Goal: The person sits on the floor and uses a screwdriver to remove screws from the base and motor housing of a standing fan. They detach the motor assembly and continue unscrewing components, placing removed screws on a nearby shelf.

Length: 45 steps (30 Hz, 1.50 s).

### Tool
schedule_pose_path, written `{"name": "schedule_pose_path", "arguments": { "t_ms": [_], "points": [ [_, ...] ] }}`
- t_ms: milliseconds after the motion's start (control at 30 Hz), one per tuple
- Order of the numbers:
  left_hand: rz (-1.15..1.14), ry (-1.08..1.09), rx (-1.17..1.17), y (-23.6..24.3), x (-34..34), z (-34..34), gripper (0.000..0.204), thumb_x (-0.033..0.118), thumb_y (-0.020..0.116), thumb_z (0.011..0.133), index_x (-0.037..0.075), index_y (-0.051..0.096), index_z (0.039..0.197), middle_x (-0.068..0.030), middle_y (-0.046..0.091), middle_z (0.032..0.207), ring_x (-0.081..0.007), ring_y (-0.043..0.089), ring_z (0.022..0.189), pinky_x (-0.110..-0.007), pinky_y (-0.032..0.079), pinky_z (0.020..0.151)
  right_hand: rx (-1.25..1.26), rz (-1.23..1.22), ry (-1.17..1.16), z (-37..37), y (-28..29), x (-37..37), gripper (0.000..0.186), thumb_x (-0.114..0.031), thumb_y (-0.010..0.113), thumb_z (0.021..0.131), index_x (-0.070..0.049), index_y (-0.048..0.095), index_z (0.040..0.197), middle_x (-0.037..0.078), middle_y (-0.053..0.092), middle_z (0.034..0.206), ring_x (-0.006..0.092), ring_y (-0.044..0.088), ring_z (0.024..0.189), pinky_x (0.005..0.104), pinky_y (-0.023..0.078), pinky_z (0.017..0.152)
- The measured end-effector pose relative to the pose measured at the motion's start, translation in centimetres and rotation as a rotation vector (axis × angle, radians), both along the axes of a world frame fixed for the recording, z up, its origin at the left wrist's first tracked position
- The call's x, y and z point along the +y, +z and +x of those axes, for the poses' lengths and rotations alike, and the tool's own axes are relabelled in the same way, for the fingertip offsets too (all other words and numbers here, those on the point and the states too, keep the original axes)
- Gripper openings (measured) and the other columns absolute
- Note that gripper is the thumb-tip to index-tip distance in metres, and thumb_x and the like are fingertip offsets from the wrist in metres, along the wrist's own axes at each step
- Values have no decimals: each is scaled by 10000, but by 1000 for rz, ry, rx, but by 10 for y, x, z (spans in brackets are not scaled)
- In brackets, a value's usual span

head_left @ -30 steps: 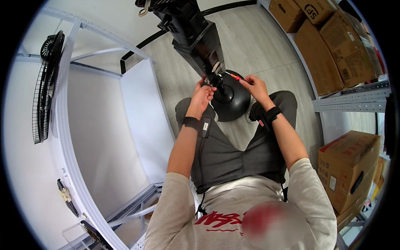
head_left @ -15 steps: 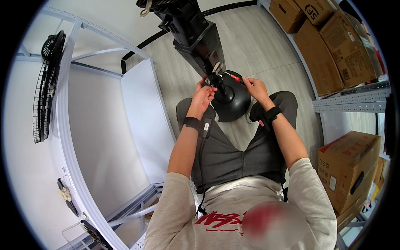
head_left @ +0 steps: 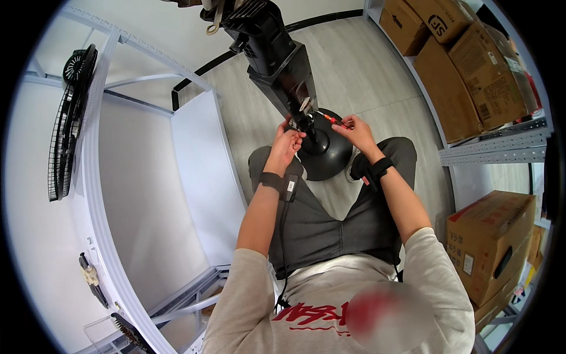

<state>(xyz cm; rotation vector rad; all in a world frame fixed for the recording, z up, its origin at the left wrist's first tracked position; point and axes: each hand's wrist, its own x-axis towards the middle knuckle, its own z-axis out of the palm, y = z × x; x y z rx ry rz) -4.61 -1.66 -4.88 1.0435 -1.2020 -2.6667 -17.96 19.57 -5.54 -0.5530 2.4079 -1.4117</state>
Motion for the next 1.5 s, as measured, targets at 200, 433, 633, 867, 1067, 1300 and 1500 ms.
{"name": "schedule_pose_path", "arguments": {
  "t_ms": [200, 433, 633, 867, 1067, 1300, 1500],
  "points": [
    [1, 0, 1, 0, 1, -1, 672, -20, 463, 906, 165, 177, 1485, -177, 630, 896, -149, 536, 661, -239, 401, 534, -139, 55, 111, -12, -4, 7, 444, -448, 706, 858, -32, 690, 1015, 98, 691, 840, 210, 649, 771, 336, 490, 680],
    [-5, -4, -6, -2, 1, -1, 666, -20, 470, 905, 164, 187, 1478, -175, 631, 898, -149, 543, 657, -233, 404, 526, -29, 7, 48, -6, -11, 4, 420, -439, 711, 860, -49, 697, 1016, 96, 695, 846, 201, 640, 760, 344, 483, 665],
    [-19, 0, -3, -2, 1, 0, 672, -15, 469, 911, 169, 176, 1487, -171, 633, 893, -145, 542, 652, -233, 400, 519, -56, 40, 90, -11, -12, 4, 417, -435, 714, 861, -31, 690, 961, 103, 700, 845, 204, 653, 769, 336, 503, 702],
    [-12, 6, -9, -1, 1, 0, 668, -11, 466, 914, 172, 176, 1488, -174, 634, 904, -143, 537, 649, -231, 395, 518, -41, 0, 24, -3, 0, 2, 424, -441, 698, 863, -18, 680, 883, 103, 682, 776, 222, 653, 742, 351, 492, 679],
    [-13, 42, -33, 4, 6, -3, 651, -11, 464, 902, 169, 241, 1487, -157, 639, 851, -130, 534, 608, -225, 397, 496, -90, 78, 81, -10, -1, 6, 414, -425, 701, 857, -19, 684, 934, 116, 691, 809, 230, 672, 792, 352, 499, 709],
    [-7, 8, -1, 0, 1, 0, 661, -14, 478, 910, 173, 193, 1476, -178, 637, 907, -147, 540, 660, -236, 402, 530, -11, 37, 24, -2, 2, 4, 412, -424, 675, 880, -19, 685, 952, 126, 679, 784, 239, 663, 762, 352, 495, 701],
    [0, 3, 23, 0, 2, 0, 661, -16, 482, 907, 164, 193, 1474, -175, 639, 904, -146, 543, 667, -236, 402, 535, -180, 164, 122, -14, 2, 5, 396, -398, 699, 870, -14, 666, 959, 120, 691, 828, 237, 665, 788, 351, 504, 735]
  ]
}}
